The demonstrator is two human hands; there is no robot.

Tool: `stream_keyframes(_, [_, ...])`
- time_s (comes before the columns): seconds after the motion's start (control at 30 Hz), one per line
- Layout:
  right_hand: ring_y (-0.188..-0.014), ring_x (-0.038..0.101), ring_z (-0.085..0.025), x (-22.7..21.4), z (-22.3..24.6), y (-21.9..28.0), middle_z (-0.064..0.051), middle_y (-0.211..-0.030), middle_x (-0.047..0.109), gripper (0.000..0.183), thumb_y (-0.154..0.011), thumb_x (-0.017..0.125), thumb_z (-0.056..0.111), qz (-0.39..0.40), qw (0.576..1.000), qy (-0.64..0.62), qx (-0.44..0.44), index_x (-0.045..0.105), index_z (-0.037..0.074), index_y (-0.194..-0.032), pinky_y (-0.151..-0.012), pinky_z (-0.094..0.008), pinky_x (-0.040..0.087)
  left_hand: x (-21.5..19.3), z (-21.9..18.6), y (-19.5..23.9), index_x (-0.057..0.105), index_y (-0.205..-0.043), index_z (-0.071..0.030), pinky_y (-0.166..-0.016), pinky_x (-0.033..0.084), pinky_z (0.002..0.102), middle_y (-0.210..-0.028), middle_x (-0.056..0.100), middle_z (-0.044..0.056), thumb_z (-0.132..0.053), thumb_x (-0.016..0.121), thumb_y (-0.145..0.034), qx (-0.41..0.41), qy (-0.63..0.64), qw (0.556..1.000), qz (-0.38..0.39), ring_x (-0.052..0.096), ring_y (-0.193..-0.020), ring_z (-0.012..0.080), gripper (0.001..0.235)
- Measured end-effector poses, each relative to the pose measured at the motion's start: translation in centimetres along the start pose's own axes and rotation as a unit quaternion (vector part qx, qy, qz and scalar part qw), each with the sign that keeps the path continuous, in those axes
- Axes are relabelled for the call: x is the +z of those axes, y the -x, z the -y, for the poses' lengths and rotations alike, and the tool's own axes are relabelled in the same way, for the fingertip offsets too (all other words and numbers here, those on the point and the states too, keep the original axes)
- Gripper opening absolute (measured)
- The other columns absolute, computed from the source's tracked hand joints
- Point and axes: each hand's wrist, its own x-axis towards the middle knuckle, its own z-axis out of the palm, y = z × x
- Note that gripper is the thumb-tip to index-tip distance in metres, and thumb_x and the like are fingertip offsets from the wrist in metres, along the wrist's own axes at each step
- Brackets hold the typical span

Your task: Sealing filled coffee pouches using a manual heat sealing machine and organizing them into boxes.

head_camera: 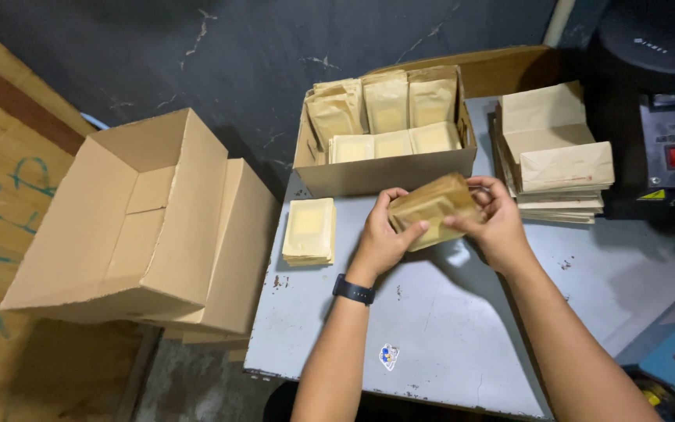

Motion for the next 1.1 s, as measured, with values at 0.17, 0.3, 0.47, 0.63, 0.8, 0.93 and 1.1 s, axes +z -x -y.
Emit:
stream_keyframes(0.17, [-0.097,0.074,-0.023,2.3,-3.9,-0.1,-0.009,-0.112,0.072,0.043,-0.085,0.076,0.002,-0.062,0.966,-0.232,0.1,0.059,0.007,-0.124,-0.083,-0.033,0.063,1.3,1.5,-0.5,0.055,-0.129,-0.012,-0.082,0.059,0.044,-0.117,0.067,0.02,-0.015,0.085,-0.079,0.006,0.065,0.997,-0.039,0.067,-0.104,0.0318,0.058])
stream_keyframes(0.3, [-0.082,0.077,-0.019,3.6,-4.2,-0.1,-0.008,-0.1,0.076,0.031,-0.09,0.076,0.008,-0.07,0.962,-0.215,0.152,0.066,0.006,-0.119,-0.067,-0.024,0.063,0.2,-1.1,0.3,0.057,-0.125,-0.013,-0.084,0.061,0.047,-0.113,0.071,0.021,-0.022,0.088,-0.07,-0.014,-0.049,0.996,-0.07,0.071,-0.108,0.0378,0.063])
stream_keyframes(0.47, [-0.089,0.075,-0.034,6.7,-2.5,0.2,-0.023,-0.106,0.073,0.044,-0.084,0.077,0.0,-0.062,0.976,-0.121,0.168,0.061,-0.004,-0.124,-0.072,-0.045,0.063,-4.8,-4.1,2.4,0.058,-0.129,-0.006,-0.09,0.059,0.053,-0.117,0.07,0.023,-0.026,0.089,-0.071,0.043,-0.083,0.989,-0.11,0.067,-0.117,0.0421,0.069])
stream_keyframes(0.63, [-0.095,0.072,-0.042,10.6,-1.4,0.3,-0.028,-0.11,0.069,0.059,-0.078,0.076,-0.005,-0.013,0.974,-0.006,0.224,0.05,-0.012,-0.132,-0.075,-0.054,0.059,-12.2,-2.1,3.0,0.058,-0.13,-0.011,-0.095,0.057,0.043,-0.121,0.071,0.015,-0.028,0.089,-0.076,0.068,-0.12,0.951,-0.277,0.066,-0.12,0.0319,0.065])
stream_keyframes(0.8, [-0.098,0.071,-0.047,14.2,-2.5,-1.2,-0.033,-0.109,0.068,0.061,-0.083,0.079,0.007,0.018,0.96,0.108,0.257,0.047,-0.011,-0.132,-0.074,-0.058,0.058,-16.0,1.5,3.2,0.06,-0.128,-0.004,-0.092,0.059,0.046,-0.117,0.071,0.02,-0.034,0.088,-0.078,-0.004,-0.145,0.904,-0.402,0.068,-0.116,0.0368,0.065])
stream_keyframes(0.93, [-0.097,0.071,-0.049,15.3,-3.9,-2.4,-0.032,-0.102,0.068,0.058,-0.077,0.085,0.018,0.024,0.939,0.254,0.231,0.056,-0.009,-0.118,-0.069,-0.06,0.059,-15.4,0.0,4.0,0.063,-0.126,-0.005,-0.093,0.058,0.044,-0.114,0.071,0.017,-0.03,0.085,-0.08,0.013,-0.181,0.881,-0.437,0.069,-0.115,0.0337,0.057])
stream_keyframes(1.1, [-0.119,0.061,-0.052,14.2,-3.5,-2.2,-0.036,-0.12,0.064,0.058,-0.087,0.072,0.033,0.07,0.862,0.478,0.154,0.05,-0.008,-0.121,-0.095,-0.064,0.052,-14.9,-0.9,4.4,0.062,-0.126,-0.008,-0.095,0.055,0.048,-0.117,0.069,0.015,-0.034,0.081,-0.083,0.028,-0.24,0.882,-0.404,0.066,-0.116,0.0364,0.053])
